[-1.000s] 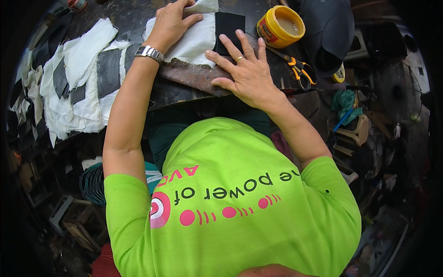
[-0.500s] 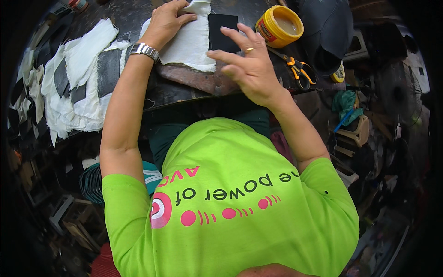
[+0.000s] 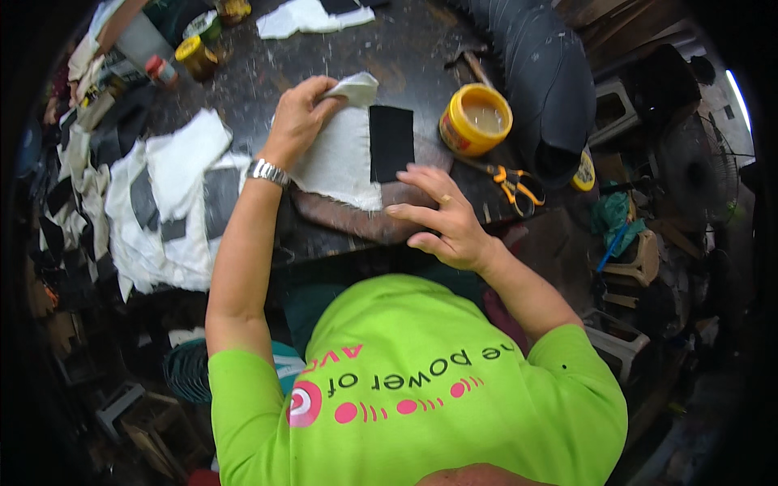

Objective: The person fits a black rubber patch onto the toe of a shoe, taps it with a hammer, and then applies a paste from a yellow container to multiple small black rubber pieces on a workbench.

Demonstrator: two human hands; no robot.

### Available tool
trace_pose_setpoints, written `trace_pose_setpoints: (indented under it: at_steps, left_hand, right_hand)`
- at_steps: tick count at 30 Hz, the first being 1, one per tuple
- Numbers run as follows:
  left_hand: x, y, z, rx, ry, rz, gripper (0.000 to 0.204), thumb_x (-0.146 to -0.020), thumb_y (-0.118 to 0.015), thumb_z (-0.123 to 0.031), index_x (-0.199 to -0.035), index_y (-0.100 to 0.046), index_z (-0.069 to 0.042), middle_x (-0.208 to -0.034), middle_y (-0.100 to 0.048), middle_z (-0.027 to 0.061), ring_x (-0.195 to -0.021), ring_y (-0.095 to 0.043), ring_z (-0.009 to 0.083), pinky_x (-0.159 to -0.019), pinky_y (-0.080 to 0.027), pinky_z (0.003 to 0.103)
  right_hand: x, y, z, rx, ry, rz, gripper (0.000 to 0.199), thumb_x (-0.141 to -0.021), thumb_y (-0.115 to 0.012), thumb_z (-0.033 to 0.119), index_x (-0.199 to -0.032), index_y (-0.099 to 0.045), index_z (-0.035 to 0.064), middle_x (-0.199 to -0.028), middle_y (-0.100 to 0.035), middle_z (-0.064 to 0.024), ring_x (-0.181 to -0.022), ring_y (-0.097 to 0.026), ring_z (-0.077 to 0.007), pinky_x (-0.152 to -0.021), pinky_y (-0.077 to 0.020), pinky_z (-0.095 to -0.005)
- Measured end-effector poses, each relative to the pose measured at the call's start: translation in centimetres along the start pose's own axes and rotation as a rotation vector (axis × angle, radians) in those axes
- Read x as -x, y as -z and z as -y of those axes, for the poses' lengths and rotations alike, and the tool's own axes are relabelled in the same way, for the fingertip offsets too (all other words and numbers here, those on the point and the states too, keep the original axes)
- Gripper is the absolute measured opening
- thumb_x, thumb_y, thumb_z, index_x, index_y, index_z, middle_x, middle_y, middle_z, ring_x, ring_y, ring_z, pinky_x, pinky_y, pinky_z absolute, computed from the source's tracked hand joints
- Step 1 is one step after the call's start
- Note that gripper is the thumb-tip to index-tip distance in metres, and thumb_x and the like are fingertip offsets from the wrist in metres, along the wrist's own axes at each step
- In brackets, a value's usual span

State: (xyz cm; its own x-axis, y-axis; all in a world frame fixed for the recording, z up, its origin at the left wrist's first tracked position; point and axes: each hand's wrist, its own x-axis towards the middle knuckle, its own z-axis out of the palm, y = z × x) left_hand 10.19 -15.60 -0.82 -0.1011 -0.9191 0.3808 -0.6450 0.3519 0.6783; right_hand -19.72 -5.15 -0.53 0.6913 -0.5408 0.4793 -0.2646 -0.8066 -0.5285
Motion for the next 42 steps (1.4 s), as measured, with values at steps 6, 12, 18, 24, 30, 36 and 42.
trace_pose_setpoints:
  at_steps: [6, 12, 18, 24, 30, 36, 42]
  left_hand:
    - [-7.3, 2.2, 1.8, 0.305, -0.012, -0.035, 0.019, -0.094, -0.069, -0.007, -0.113, -0.069, -0.003, -0.1, -0.074, 0.0001, -0.094, -0.064, 0.0064, -0.085, -0.051, 0.025]
    - [-15.6, 8.3, 9.5, 0.243, -0.059, -0.011, 0.018, -0.097, -0.068, -0.01, -0.112, -0.069, -0.001, -0.103, -0.073, -0.0006, -0.096, -0.065, 0.0069, -0.088, -0.05, 0.023]
    - [-21.6, 12.5, 16.4, -0.187, 0.04, -0.026, 0.026, -0.096, -0.071, -0.023, -0.117, -0.068, -0.008, -0.103, -0.069, 0.0004, -0.093, -0.061, 0.0105, -0.086, -0.048, 0.026]
    - [-22.5, 9.1, 18.9, -0.986, -0.054, -0.422, 0.047, -0.085, -0.079, -0.038, -0.128, -0.067, -0.025, -0.129, -0.065, 0.0077, -0.121, -0.059, 0.0315, -0.099, -0.046, 0.047]
    - [-16.7, 13.5, 16.9, -1.19, 0.078, -0.562, 0.051, -0.081, -0.081, -0.044, -0.128, -0.068, -0.033, -0.145, -0.053, 0.0079, -0.139, -0.042, 0.0332, -0.109, -0.029, 0.058]
    - [-10.4, 18.4, 17.3, -0.787, 0.447, -0.318, 0.06, -0.077, -0.086, -0.033, -0.132, -0.065, -0.02, -0.134, -0.057, 0.017, -0.121, -0.059, 0.0384, -0.101, -0.049, 0.049]
    - [-10.2, 19.8, 22.1, -0.857, 0.284, -0.45, 0.046, -0.082, -0.08, -0.023, -0.125, -0.066, -0.018, -0.129, -0.06, 0.0118, -0.117, -0.06, 0.0359, -0.1, -0.048, 0.049]
  right_hand:
    - [-0.2, 0.3, -2.4, -0.237, -0.087, -0.257, 0.06, -0.094, -0.07, 0.039, -0.142, -0.055, 0.0056, -0.138, -0.054, -0.0209, -0.121, -0.057, -0.0378, -0.102, -0.0482, -0.0427]
    - [0.1, -0.6, -4.0, -0.262, -0.119, -0.248, 0.064, -0.095, -0.071, 0.034, -0.146, -0.049, 0.0017, -0.14, -0.05, -0.023, -0.106, -0.061, -0.03, -0.088, -0.0554, -0.0365]
    - [0.2, -0.7, -4.3, -0.302, -0.162, -0.242, 0.066, -0.095, -0.072, 0.034, -0.145, -0.048, -0.0018, -0.139, -0.049, -0.0256, -0.11, -0.061, -0.0306, -0.086, -0.0592, -0.0378]
    - [0.0, -0.8, -4.2, -0.286, -0.214, -0.23, 0.065, -0.093, -0.074, 0.032, -0.144, -0.049, -0.0013, -0.139, -0.05, -0.0255, -0.105, -0.063, -0.0282, -0.086, -0.0581, -0.0377]
    - [0.1, -1.0, -3.9, -0.275, -0.221, -0.217, 0.068, -0.092, -0.076, 0.031, -0.145, -0.048, -0.0005, -0.138, -0.052, -0.0251, -0.102, -0.063, -0.0265, -0.088, -0.0557, -0.0374]
    - [0.0, -1.3, -3.9, -0.193, -0.174, -0.194, 0.075, -0.087, -0.079, 0.02, -0.151, -0.043, 0.0027, -0.139, -0.053, -0.0224, -0.1, -0.062, -0.0277, -0.089, -0.0535, -0.038]
    - [-0.1, -1.6, -3.7, -0.125, -0.182, -0.174, 0.074, -0.085, -0.079, 0.015, -0.15, -0.044, 0.0029, -0.138, -0.054, -0.0218, -0.099, -0.061, -0.0274, -0.087, -0.054, -0.0375]
